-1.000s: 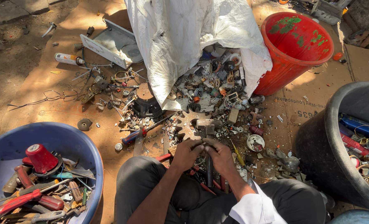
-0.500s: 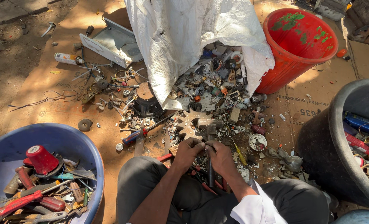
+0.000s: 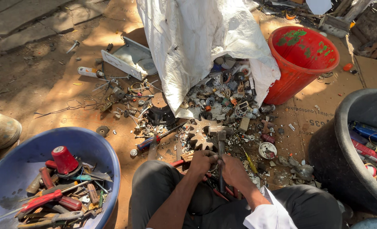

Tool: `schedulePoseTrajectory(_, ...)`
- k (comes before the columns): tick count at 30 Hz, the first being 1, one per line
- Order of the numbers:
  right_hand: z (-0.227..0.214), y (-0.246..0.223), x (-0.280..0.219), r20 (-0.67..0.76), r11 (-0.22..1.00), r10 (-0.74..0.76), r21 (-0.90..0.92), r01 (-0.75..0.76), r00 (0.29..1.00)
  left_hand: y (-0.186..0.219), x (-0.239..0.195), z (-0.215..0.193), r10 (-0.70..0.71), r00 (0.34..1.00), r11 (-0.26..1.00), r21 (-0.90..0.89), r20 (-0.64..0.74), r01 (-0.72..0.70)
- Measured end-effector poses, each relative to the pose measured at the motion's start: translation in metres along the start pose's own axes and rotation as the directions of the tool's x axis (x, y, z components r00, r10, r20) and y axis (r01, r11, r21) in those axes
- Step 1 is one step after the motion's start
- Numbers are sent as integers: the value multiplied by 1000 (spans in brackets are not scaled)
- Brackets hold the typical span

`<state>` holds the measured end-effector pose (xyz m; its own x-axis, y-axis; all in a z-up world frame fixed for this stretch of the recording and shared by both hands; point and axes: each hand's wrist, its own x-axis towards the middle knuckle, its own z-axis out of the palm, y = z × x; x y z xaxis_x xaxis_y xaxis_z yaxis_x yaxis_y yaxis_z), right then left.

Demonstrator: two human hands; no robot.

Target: The person sits on the ground and uses pliers and a hammer to dismantle a metal gear-like object. They repeatedly strike the object with the hammer while holding it with pliers, eventually separating a ring-shaped component from the main body.

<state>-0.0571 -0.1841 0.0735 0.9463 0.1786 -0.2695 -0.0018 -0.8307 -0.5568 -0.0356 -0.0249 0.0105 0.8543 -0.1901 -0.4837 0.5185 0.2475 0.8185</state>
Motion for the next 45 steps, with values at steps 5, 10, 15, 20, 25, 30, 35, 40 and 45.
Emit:
schedulePoseTrajectory(5, 0, 9, -13, -62, 983, -54, 172, 64, 997, -18, -2, 13, 16, 1000, 999, -28, -10, -16)
schedulePoseTrajectory(10, 8, -4, -62, 406, 864, -3, 461, -202, 914, 34, 4, -43, 112, 942, 972, -160, -318, -170)
schedulePoseTrajectory(15, 33, 9, -89, 168, 802, 131, 561, -205, 977, 34, 18, -73, 221, 935, 907, -293, -277, -302)
schedulePoseTrajectory(20, 23, 43, -42, -44, 731, 139, 678, -73, 989, 12, 2, -39, 67, 987, 884, -451, -145, -126)
schedulePoseTrajectory(25, 33, 40, -34, 53, 538, 208, 827, -160, 977, 35, -6, -47, 34, 999, 816, -577, -21, -40)
schedulePoseTrajectory(30, 30, 34, -34, -23, 233, 113, 972, -4, 993, 21, -12, -19, 35, 998, 885, -466, 42, -11)
schedulePoseTrajectory(35, 25, 30, -38, -56, 325, 168, 946, -1, 984, -2, -27, 19, 14, 993, 964, -265, 113, 17)
schedulePoseTrajectory(40, 22, 26, -44, -10, 460, 175, 885, -73, 985, -7, -35, 34, -37, 994, 981, -189, 101, 55)
schedulePoseTrajectory(45, 19, 31, -48, -12, 537, 164, 840, -79, 986, 5, -35, 27, -54, 970, 972, -208, 237, 105)
